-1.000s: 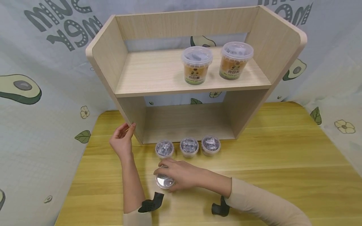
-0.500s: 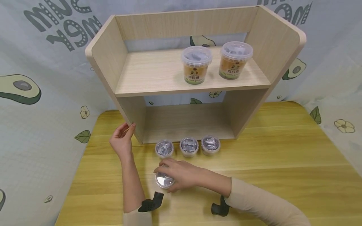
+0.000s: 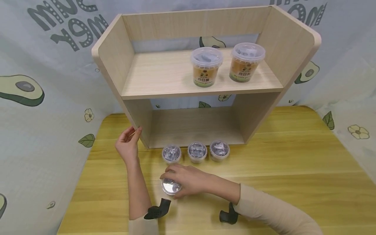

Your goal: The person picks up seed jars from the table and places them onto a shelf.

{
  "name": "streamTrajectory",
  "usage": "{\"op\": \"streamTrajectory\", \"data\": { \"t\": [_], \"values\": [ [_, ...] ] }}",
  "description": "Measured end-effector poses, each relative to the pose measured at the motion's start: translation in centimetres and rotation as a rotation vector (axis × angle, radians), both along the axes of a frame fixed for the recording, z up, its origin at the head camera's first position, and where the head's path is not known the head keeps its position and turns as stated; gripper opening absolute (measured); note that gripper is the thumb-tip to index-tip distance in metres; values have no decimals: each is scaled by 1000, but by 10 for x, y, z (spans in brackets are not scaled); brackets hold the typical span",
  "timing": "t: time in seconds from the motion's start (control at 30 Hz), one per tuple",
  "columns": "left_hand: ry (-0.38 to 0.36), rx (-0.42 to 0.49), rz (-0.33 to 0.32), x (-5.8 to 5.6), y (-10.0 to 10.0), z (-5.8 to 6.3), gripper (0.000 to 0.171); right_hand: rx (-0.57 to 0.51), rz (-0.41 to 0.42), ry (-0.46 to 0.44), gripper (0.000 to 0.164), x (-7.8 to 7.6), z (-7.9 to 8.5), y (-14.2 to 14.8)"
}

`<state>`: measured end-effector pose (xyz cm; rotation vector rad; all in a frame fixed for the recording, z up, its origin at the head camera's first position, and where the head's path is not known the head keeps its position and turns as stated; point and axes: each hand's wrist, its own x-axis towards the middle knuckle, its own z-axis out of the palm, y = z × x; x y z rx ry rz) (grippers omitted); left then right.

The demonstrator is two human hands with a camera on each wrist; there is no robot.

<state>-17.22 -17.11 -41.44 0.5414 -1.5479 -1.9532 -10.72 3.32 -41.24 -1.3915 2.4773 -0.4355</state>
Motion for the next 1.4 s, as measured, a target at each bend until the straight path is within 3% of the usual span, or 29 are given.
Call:
{"op": "streamTrajectory", "data": {
  "t": [0.37, 0.97, 1.4],
  "values": [
    [-4, 3, 2, -1, 0, -1, 23, -13, 19, 2, 62, -2, 11, 1],
    [18, -2, 9, -1, 0, 0, 23, 11, -1, -4, 64, -16, 64, 10],
    [36, 9, 9, -1, 0, 0, 22, 22, 22, 39, 61, -25, 90, 20]
  ]
}}
